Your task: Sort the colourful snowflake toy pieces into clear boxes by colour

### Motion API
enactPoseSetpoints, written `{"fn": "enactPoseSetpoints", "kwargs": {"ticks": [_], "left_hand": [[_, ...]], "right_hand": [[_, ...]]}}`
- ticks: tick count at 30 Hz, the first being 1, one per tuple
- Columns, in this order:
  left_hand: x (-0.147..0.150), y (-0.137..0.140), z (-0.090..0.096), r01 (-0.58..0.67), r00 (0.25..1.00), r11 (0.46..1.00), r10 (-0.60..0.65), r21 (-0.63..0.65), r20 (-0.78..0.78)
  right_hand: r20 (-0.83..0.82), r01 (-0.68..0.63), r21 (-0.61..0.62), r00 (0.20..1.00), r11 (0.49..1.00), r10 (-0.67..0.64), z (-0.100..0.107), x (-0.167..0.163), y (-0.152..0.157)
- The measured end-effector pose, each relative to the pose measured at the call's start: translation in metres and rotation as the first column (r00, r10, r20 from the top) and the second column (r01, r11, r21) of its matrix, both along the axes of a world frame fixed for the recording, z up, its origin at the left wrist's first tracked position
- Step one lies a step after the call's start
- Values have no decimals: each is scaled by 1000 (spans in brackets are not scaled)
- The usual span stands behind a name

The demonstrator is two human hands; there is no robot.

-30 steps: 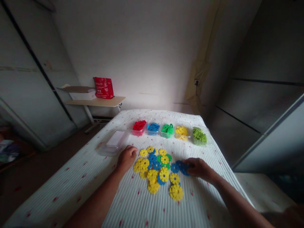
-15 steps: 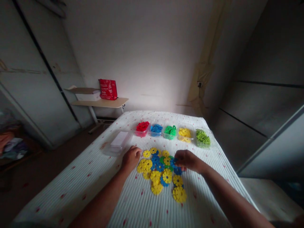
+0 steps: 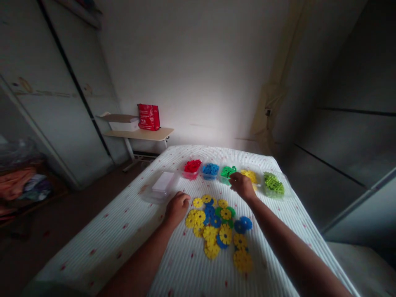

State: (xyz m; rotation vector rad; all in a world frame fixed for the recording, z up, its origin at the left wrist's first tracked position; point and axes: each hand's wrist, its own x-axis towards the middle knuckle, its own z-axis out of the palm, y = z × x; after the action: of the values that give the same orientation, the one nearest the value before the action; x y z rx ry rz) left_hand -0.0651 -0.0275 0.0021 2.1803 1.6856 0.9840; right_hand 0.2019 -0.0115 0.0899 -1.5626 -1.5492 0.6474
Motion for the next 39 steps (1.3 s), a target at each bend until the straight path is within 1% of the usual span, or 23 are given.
{"fn": "enactPoseSetpoints", "kwargs": {"ticks": [3, 5, 7, 9, 11, 15, 18, 23, 27, 33, 36, 39], "left_hand": [[2, -2, 3, 0, 1000, 1000, 0, -2, 11], [3, -3, 4, -5, 1000, 1000, 5, -10, 9], [3, -3, 5, -9, 1000, 1000, 9, -18, 3], [4, -4, 6, -13, 1000, 1000, 13, -23, -3], [4, -4, 6, -18, 1000, 1000, 17, -25, -7], [4, -4, 6, -22, 1000, 999, 21, -27, -10], [4, -4, 5, -15, 1000, 999, 14, -29, -6], [4, -3, 4, -17, 1000, 998, 16, -55, -23], [9, -8, 10, -14, 997, 997, 8, -82, -71], [21, -15, 17, -73, 988, 988, 52, -139, -148], [24, -15, 16, -84, 990, 985, 65, -153, -125], [23, -15, 12, -102, 994, 980, 95, -170, -50]], "right_hand": [[229, -72, 108, 972, 992, 45, -24, 28, -27], [351, -60, 161, 936, 985, -1, -42, 46, -39], [381, -11, 159, 923, 987, -51, -56, 62, -47], [341, 43, 139, 936, 989, -89, -67, 71, -51], [310, 58, 127, 946, 990, -96, -72, 75, -52], [368, 6, 149, 928, 989, -61, -78, 73, -50], [407, 8, 173, 910, 985, -79, -81, 71, -49], [469, 6, 162, 880, 987, -82, -83, 70, -49], [512, 29, 147, 853, 989, -101, -83, 69, -49], [599, 26, 147, 793, 989, -110, -81, 64, -50], [608, 27, 137, 787, 990, -105, -80, 63, -51], [613, 27, 139, 783, 990, -107, -81, 63, -51]]}}
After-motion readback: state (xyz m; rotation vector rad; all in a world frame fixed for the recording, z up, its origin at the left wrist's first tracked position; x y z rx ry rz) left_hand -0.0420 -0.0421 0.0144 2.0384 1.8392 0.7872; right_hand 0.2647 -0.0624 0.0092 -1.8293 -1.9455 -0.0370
